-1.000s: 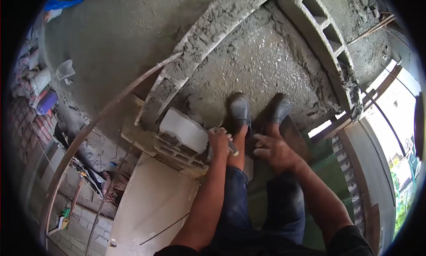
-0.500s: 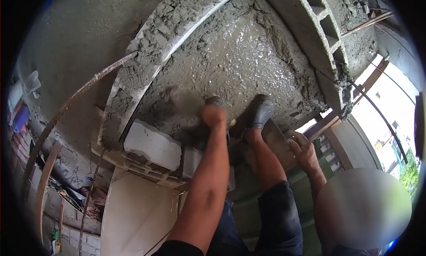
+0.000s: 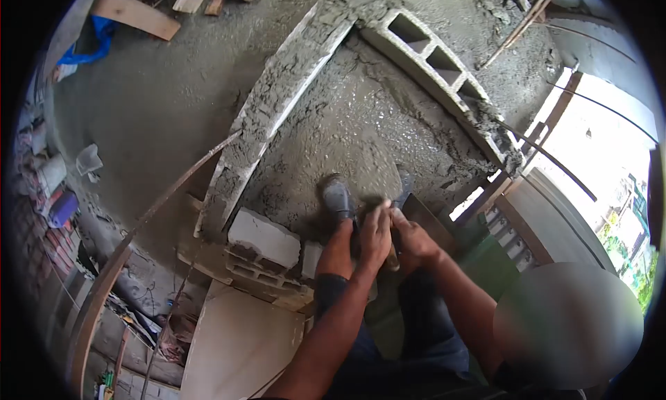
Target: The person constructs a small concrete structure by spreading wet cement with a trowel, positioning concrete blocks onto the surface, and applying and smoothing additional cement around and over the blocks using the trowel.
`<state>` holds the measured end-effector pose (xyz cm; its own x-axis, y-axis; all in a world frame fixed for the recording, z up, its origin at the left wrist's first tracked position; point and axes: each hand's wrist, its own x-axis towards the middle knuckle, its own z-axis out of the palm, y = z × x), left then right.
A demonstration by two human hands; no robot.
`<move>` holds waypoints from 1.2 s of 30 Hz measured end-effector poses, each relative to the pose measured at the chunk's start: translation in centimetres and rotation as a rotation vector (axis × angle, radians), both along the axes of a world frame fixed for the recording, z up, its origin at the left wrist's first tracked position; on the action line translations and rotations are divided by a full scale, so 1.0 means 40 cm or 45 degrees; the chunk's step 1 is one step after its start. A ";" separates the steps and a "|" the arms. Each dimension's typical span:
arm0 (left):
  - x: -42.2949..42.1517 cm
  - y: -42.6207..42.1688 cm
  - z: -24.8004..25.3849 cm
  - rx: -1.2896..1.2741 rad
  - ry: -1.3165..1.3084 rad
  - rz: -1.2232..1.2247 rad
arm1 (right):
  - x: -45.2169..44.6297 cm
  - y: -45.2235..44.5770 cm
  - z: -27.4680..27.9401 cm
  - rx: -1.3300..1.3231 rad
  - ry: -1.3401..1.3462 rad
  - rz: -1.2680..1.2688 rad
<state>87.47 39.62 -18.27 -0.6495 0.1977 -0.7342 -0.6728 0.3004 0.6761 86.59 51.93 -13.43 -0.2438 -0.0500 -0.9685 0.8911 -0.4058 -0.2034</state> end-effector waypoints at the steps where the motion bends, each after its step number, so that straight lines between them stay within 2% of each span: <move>1: 0.002 0.003 0.030 0.049 -0.017 -0.045 | -0.002 0.010 0.023 0.007 0.003 -0.009; 2: -0.032 0.002 0.073 0.062 -0.013 -0.057 | -0.007 0.021 0.039 -0.077 -0.140 0.150; 3: -0.067 -0.009 0.113 -0.009 -0.087 -0.199 | -0.009 0.032 0.052 -0.160 -0.288 0.312; 4: -0.096 -0.015 0.137 -0.085 -0.158 -0.330 | 0.008 0.034 0.048 -0.151 -0.285 0.314; 6: -0.116 -0.024 0.130 -0.153 -0.143 -0.402 | 0.056 0.035 -0.019 0.734 0.451 0.841; 7: -0.137 -0.031 0.131 -0.177 -0.311 -0.438 | 0.068 0.084 -0.058 0.798 0.726 1.213; 8: -0.148 -0.037 0.117 -0.195 -0.479 -0.489 | 0.079 0.132 -0.116 0.810 0.332 0.969; 9: -0.102 -0.054 0.054 -0.144 -0.428 -0.422 | 0.103 0.174 -0.197 1.117 0.583 1.126; 10: -0.097 -0.060 0.024 -0.133 -0.449 -0.431 | 0.049 0.225 -0.209 0.993 0.349 1.067; 11: -0.088 -0.069 0.003 -0.110 -0.553 -0.507 | 0.051 0.270 -0.285 1.209 0.202 1.292; 12: -0.082 -0.072 -0.017 -0.083 -0.655 -0.578 | 0.016 0.306 -0.309 1.282 0.141 1.323; 13: -0.083 -0.068 -0.030 -0.069 -0.683 -0.577 | -0.003 0.336 -0.344 1.380 0.212 1.332; 15: -0.110 -0.047 -0.040 -0.017 -0.399 -0.784 | -0.056 0.386 -0.415 1.431 0.164 1.490; 19: -0.147 -0.026 -0.029 0.107 -0.486 -0.593 | -0.126 0.444 -0.593 1.554 0.182 1.517; 21: -0.124 -0.033 -0.034 0.094 -0.270 -0.562 | -0.170 0.442 -0.657 1.581 0.162 1.513; 22: -0.125 -0.034 -0.034 0.095 -0.277 -0.563 | -0.194 0.429 -0.681 1.574 0.160 1.511; 25: -0.137 -0.029 -0.024 0.119 -0.292 -0.521 | -0.232 0.362 -0.734 1.537 0.140 1.473; 30: -0.141 -0.027 -0.024 0.081 -0.296 -0.598 | -0.246 0.230 -0.717 1.402 0.075 1.314; 34: -0.141 -0.030 -0.033 -0.028 -0.339 -0.745 | -0.207 0.173 -0.733 1.292 0.103 1.334; 36: -0.151 -0.033 -0.035 -0.036 -0.401 -0.770 | -0.185 0.167 -0.710 1.225 0.244 1.427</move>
